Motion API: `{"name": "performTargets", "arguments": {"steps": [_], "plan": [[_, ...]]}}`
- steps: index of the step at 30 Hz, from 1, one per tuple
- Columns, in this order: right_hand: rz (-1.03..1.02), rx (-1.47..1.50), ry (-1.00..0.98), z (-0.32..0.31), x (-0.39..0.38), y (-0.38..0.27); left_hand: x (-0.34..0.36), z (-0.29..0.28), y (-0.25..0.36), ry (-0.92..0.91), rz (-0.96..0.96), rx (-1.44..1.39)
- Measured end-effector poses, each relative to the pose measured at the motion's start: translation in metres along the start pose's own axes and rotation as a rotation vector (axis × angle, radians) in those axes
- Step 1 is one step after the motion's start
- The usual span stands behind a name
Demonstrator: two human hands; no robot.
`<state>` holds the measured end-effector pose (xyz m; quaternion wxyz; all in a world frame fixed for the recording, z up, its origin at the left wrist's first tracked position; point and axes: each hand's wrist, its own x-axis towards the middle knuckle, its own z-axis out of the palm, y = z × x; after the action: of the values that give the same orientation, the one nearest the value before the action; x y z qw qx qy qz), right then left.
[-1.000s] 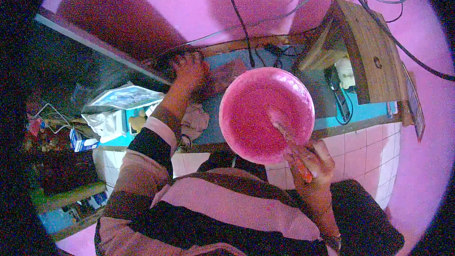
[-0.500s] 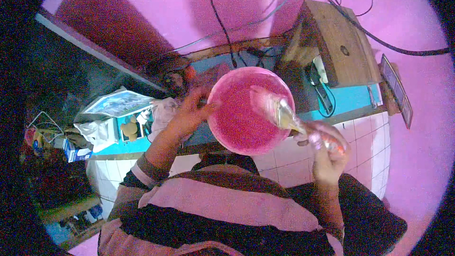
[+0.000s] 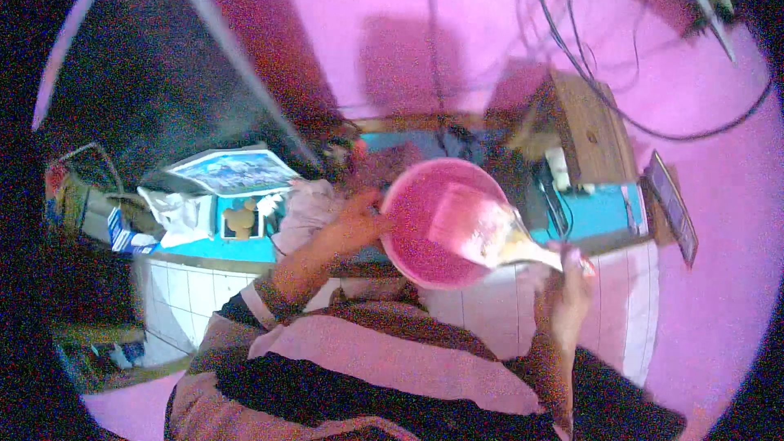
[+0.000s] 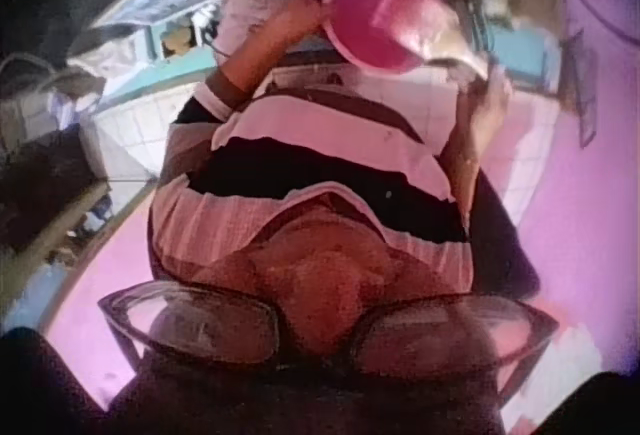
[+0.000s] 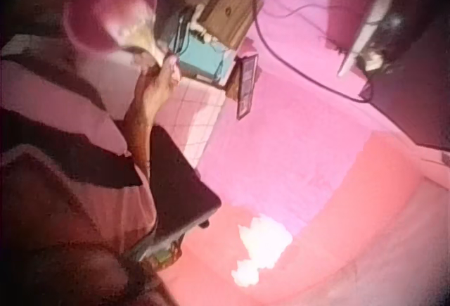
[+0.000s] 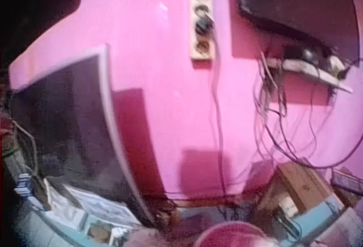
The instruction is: The person prepares pink paint in a small white bucket and then uses a paint brush to apply the pink paint to a wall above a television.
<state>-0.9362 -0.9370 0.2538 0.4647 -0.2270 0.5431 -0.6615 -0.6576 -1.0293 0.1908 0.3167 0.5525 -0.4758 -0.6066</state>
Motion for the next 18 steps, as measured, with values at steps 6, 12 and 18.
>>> {"name": "performTargets", "arguments": {"steps": [6,12,18], "plan": [[-0.562,-0.414,-0.280,-0.012,-0.039,-0.013,-0.040,-0.018,0.040,-0.088,0.002,-0.032],[-0.472,-0.361,-0.580,0.039,-0.107,-0.066,-0.089,-0.060,0.039,-0.116,0.133,-0.163],[-0.692,-0.356,-0.620,0.101,-0.180,-0.080,-0.155,-0.114,0.046,-0.223,0.058,-0.344]]}}
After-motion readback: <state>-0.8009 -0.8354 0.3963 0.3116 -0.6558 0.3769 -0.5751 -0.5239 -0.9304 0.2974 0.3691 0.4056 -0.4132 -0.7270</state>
